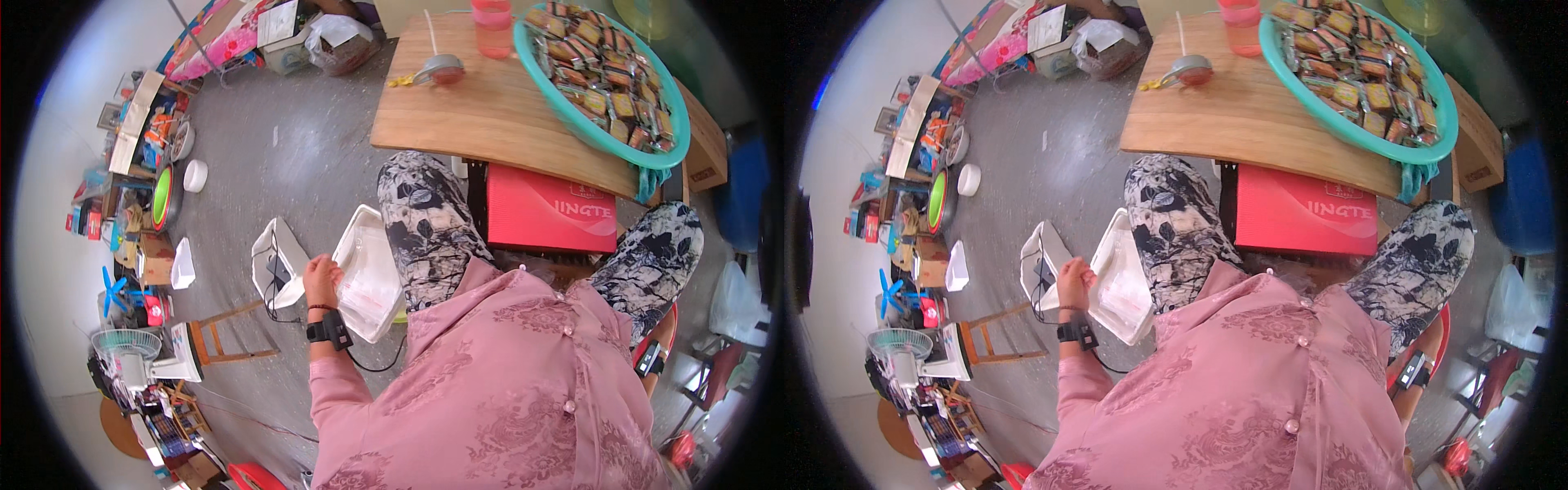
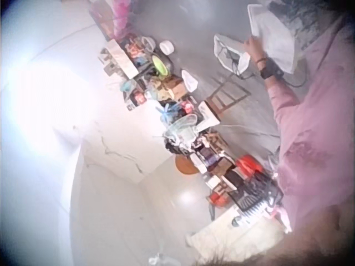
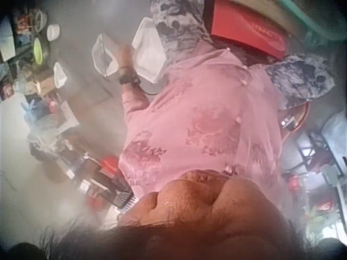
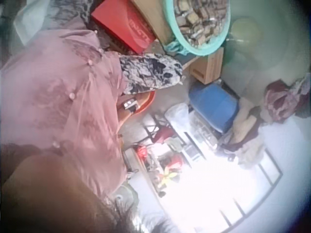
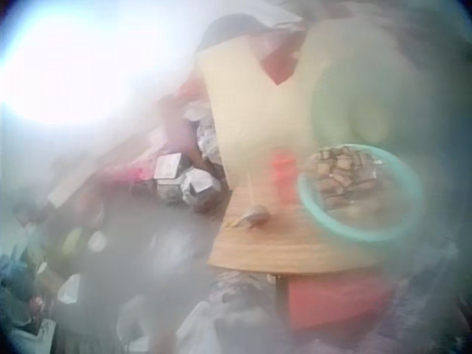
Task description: The person sits on the floor and repeatedly picks small pre-wrapped snack packets from a green basin, places them into clear plastic bags, and sets the filled bags into a red basin. The person handles the packets one at a time and continues the cycle throughout the clip.
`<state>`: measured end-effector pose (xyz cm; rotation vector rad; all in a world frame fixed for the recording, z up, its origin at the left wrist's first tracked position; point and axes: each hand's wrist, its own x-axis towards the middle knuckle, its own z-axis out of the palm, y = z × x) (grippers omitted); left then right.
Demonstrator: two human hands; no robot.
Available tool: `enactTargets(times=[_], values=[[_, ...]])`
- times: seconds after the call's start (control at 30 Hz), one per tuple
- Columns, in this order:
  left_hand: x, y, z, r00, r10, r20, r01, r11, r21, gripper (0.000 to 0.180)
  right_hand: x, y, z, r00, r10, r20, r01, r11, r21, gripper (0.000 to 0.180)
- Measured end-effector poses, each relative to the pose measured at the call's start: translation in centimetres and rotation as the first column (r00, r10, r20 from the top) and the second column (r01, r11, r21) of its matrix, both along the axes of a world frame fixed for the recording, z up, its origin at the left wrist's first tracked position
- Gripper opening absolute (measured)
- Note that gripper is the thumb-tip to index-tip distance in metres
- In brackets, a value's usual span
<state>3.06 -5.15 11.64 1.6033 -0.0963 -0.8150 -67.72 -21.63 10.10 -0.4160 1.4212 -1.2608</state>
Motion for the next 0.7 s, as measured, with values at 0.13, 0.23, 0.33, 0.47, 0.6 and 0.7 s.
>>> enactTargets(times=[0.13, 0.23, 0.33, 0.47, 0.6, 0.7], values=[[0.9, 4.7, -8.6, 0.997, -0.009, -0.072, 0.036, 0.928, 0.372, 0.018, 2.0, -1.0, 0.6, 0.998, 0.055, -0.032, -0.054, 0.998, 0.015, 0.027], [-1.9, 5.7, -12.8, 0.836, -0.392, 0.384, 0.036, 0.737, 0.675, 0.037, 3.1, -1.5, 0.8, 0.995, 0.087, -0.054, -0.086, 0.996, 0.025, 0.027], [-4.9, 5.4, -13.7, 0.49, -0.703, 0.516, 0.007, 0.595, 0.804, 0.049, 4.0, -1.9, 1.0, 0.991, 0.114, -0.076, -0.111, 0.993, 0.034, 0.028], [-6.8, 4.6, -14.0, 0.455, -0.836, 0.306, 0.039, 0.363, 0.931, 0.048, 4.9, -2.1, 1.2, 0.985, 0.137, -0.101, -0.134, 0.99, 0.041, 0.028], [-5.1, 4.9, -15.7, 0.399, -0.873, 0.279, 0.109, 0.347, 0.932, 0.038, 5.3, -2.1, 1.5, 0.981, 0.151, -0.123, -0.146, 0.988, 0.045, 0.028], [-3.2, 5.2, -16.3, 0.364, -0.916, 0.168, 0.228, 0.262, 0.938, 0.037, 5.5, -2.2, 1.6, 0.978, 0.158, -0.139, -0.153, 0.987, 0.049, 0.028]])
